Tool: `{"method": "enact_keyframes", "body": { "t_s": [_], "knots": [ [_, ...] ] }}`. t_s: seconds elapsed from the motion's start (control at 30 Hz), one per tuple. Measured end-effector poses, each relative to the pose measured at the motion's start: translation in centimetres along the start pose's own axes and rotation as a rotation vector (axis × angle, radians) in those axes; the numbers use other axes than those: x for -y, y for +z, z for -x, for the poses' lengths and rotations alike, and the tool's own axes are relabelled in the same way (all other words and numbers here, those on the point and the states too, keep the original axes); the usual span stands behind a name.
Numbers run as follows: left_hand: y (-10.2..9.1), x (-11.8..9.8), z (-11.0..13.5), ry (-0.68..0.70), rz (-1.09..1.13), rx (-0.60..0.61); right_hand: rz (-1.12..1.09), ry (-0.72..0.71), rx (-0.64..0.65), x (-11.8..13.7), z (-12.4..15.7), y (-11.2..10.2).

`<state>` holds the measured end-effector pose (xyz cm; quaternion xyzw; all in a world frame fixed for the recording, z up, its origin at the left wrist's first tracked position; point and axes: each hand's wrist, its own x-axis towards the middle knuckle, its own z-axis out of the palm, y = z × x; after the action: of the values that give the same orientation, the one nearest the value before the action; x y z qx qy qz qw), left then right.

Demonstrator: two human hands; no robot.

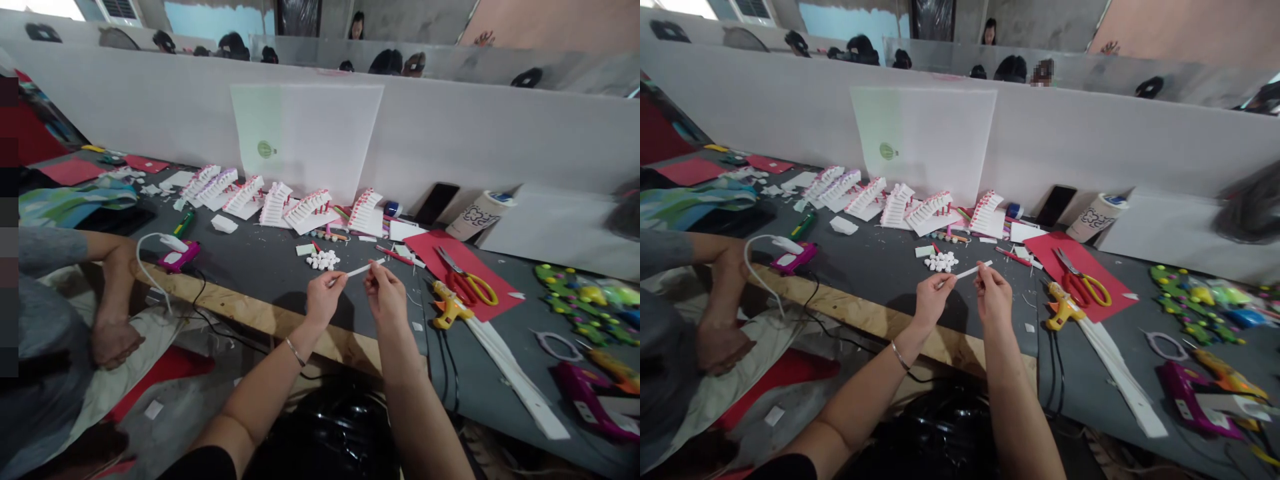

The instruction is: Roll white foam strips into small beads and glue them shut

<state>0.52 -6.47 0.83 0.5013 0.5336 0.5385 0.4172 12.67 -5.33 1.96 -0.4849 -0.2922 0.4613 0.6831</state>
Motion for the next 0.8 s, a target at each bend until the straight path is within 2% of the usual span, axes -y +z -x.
{"method": "enact_keyframes", "body": {
  "t_s": [0.2,0.3,0.37,0.4,0.6,0.8],
  "knots": [
    [0.2,0.7,0.0,-0.054,0.062,-0.01,-0.102,0.014,-0.069,0.7,-0.3,-0.4],
    [0.2,0.5,0.0,-0.077,0.087,-0.036,-0.028,0.086,0.095,0.1,0.9,-0.1],
    [0.2,0.3,0.1,-0.066,0.114,-0.021,0.104,0.081,0.194,-0.6,1.8,0.2],
    [0.2,0.2,0.1,-0.052,0.123,-0.008,0.15,0.059,0.204,-0.9,2.1,0.4],
    [-0.4,-0.3,0.5,0.061,0.01,0.091,0.196,-0.032,0.089,-1.3,2.0,0.5],
    [-1.2,-0.6,1.2,0.094,-0.143,0.151,0.12,-0.044,0.011,-0.5,1.7,0.4]
  ]
}}
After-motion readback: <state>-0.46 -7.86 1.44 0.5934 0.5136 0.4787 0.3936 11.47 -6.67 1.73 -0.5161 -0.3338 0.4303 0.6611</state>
